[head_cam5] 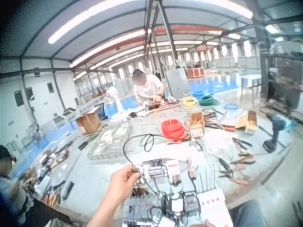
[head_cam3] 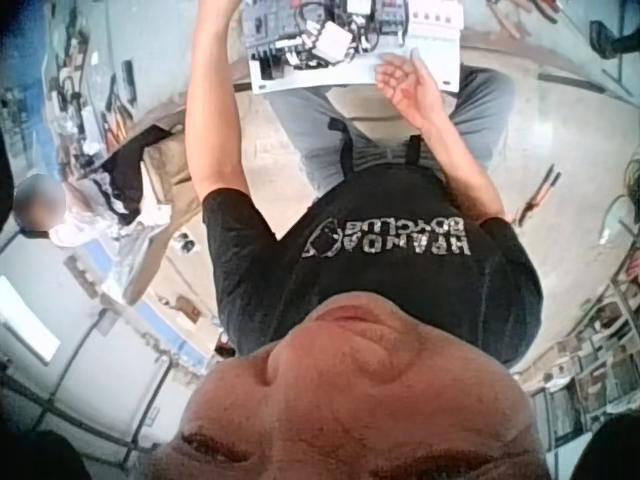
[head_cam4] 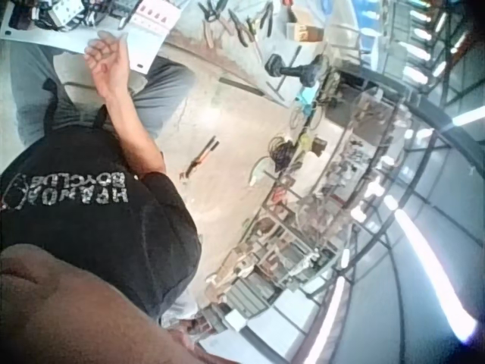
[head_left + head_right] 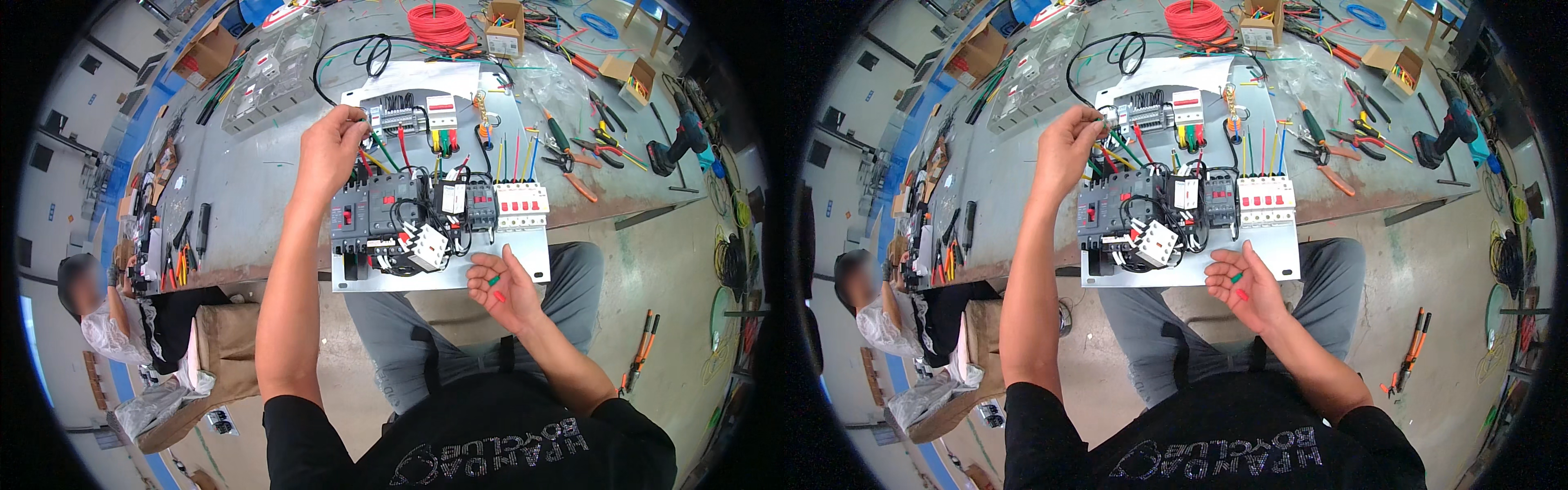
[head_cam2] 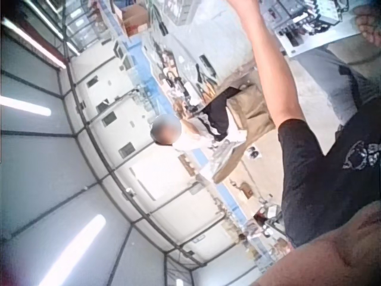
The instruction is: The person sits at a workbench and uses wire cutters to strip and trim colored wires connected to an electrical panel. They repeatedly cut wire ends and adjust connections within the panel.
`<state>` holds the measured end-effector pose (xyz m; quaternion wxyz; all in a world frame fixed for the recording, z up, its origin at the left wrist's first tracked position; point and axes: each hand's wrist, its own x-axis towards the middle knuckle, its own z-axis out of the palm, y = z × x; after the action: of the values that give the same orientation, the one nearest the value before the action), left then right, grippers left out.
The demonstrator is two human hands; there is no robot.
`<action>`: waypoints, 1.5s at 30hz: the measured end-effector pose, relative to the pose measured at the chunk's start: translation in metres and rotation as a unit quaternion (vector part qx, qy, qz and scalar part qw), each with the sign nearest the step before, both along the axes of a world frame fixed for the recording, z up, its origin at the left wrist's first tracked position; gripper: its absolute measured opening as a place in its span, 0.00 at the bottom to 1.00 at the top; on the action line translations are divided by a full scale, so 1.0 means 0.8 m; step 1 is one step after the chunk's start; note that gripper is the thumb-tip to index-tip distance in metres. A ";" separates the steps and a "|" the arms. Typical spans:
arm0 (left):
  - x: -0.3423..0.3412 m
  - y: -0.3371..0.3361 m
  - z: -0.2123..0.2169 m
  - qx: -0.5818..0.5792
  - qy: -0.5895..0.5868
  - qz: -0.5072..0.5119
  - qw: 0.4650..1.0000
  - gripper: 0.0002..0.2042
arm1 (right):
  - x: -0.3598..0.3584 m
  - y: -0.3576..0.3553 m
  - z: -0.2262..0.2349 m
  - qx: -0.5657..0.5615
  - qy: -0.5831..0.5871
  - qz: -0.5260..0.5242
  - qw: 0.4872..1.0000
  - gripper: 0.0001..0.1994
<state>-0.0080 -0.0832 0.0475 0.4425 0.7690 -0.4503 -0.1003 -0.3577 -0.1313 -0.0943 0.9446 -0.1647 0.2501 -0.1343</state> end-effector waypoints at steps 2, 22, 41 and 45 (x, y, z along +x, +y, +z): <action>0.005 -0.001 -0.007 -0.002 0.008 -0.005 1.000 0.08 | 0.002 0.001 -0.001 -0.002 -0.002 0.005 1.000 0.31; -0.007 -0.013 0.021 0.164 -0.241 -0.045 0.955 0.11 | -0.001 0.002 -0.004 -0.016 -0.002 0.023 1.000 0.31; -0.298 0.132 -0.043 0.024 -0.063 -0.078 0.995 0.17 | 0.000 0.038 0.061 0.060 -0.146 0.057 0.986 0.44; -0.304 0.136 -0.043 0.120 -0.173 -0.095 0.973 0.18 | 0.004 0.055 0.076 0.038 -0.105 0.056 0.992 0.43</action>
<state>-0.2516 0.0256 0.0129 0.2509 0.7758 -0.5757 -0.0612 -0.3541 -0.0876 -0.0332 0.9772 -0.1278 0.1452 -0.0878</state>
